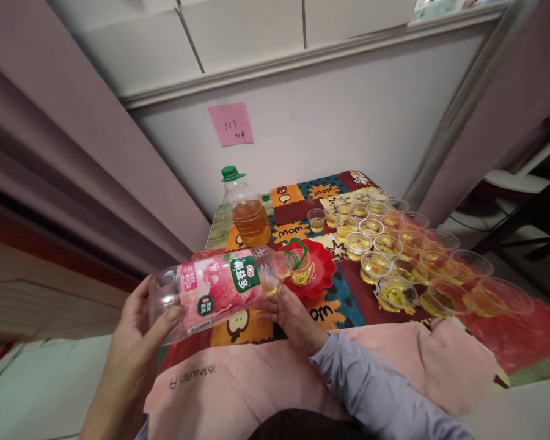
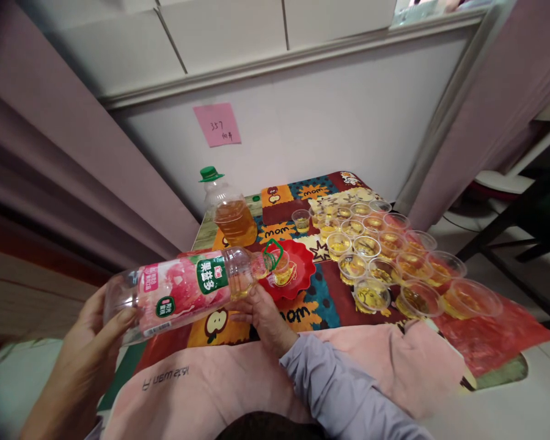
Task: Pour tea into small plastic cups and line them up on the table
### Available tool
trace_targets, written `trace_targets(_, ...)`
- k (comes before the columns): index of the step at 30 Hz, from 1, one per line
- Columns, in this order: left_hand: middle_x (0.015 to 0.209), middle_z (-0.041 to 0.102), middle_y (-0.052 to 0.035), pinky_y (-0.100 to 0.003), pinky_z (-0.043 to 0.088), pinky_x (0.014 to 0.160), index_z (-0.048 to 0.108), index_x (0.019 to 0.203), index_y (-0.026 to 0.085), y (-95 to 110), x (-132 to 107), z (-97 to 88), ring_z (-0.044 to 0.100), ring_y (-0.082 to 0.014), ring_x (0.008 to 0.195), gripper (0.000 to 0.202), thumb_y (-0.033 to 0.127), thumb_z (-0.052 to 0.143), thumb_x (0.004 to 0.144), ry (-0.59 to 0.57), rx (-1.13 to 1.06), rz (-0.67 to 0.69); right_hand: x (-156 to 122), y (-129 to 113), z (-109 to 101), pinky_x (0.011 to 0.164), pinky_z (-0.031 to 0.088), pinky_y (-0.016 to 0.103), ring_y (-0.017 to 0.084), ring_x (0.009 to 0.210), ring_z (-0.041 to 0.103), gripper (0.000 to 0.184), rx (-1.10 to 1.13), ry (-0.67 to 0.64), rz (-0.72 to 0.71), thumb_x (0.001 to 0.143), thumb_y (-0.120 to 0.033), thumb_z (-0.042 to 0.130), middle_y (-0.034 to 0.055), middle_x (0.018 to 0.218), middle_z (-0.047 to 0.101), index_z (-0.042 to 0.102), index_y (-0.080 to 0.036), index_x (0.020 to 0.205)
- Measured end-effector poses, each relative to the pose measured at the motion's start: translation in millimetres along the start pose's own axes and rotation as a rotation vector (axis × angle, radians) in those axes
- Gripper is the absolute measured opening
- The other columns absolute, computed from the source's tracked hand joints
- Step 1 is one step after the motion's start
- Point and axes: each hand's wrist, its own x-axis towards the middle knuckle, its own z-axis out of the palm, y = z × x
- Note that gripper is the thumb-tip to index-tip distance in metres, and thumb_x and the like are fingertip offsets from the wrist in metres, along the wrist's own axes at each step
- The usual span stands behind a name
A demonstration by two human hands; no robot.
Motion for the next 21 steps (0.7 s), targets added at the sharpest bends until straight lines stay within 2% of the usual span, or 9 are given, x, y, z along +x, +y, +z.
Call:
trace_targets(4,0.164,0.074,-0.0117,-0.069,0.054,0.131,0.066,0.162,0.03,2.3,-1.4,1.9,0.067,-0.047,0.153,0.111,0.067,0.1,0.064,0.027,0.005,-0.006,1.4,1.3,-2.6,0.093,0.068,0.038,0.027,0.111,0.089,0.085,0.014,0.007,-0.006,0.078,-0.092,0.093,0.0063,0.125,0.091,0.078,-0.03,0.135)
trace_targets(9,0.159,0.077,-0.0086,-0.073,0.045,0.137,0.069,0.158,0.034,-6.2,2.0,0.2,0.069,-0.046,0.151,0.104,0.067,0.101,0.064,0.019,-0.026,-0.003,0.7,1.8,-2.5,0.094,0.068,0.038,0.026,0.112,0.089,0.083,0.009,-0.008,-0.008,0.081,-0.091,0.091,0.0061,0.126,0.091,0.078,-0.031,0.137)
trace_targets(12,0.154,0.079,-0.0066,-0.066,0.043,0.139,0.069,0.157,0.035,-14.8,3.4,-3.2,0.072,-0.0421,0.146,0.102,0.069,0.101,0.066,-0.008,-0.068,0.003,0.4,2.2,-1.5,0.092,0.067,0.036,0.024,0.11,0.088,0.082,0.022,0.002,-0.01,0.081,-0.091,0.092,0.006,0.126,0.091,0.079,-0.031,0.135)
trace_targets(17,0.162,0.074,-0.0097,-0.049,0.059,0.126,0.063,0.164,0.031,-42.9,0.4,-8.5,0.069,-0.0408,0.148,0.119,0.072,0.105,0.061,-0.055,-0.146,0.008,2.2,0.8,-3.8,0.095,0.067,0.038,0.025,0.114,0.087,0.086,-0.003,0.05,-0.052,0.081,-0.081,0.098,0.0071,0.135,0.088,0.073,-0.032,0.147)
trace_targets(18,0.164,0.072,-0.0111,-0.047,0.061,0.122,0.061,0.166,0.03,-51.4,-0.8,-9.5,0.069,-0.0418,0.149,0.122,0.073,0.105,0.06,-0.066,-0.169,-0.009,2.2,0.4,-4.8,0.096,0.068,0.039,0.026,0.115,0.087,0.087,-0.013,0.06,-0.062,0.08,-0.079,0.1,0.0074,0.136,0.088,0.071,-0.032,0.148)
trace_targets(21,0.161,0.074,-0.0134,-0.054,0.065,0.118,0.057,0.17,0.031,-77.8,-5.2,-11.8,0.07,-0.0466,0.147,0.13,0.072,0.106,0.057,-0.118,-0.204,-0.085,-0.4,-2.0,-6.7,0.102,0.068,0.043,0.029,0.123,0.085,0.091,-0.047,0.083,-0.091,0.079,-0.074,0.102,0.0088,0.142,0.085,0.068,-0.031,0.151)
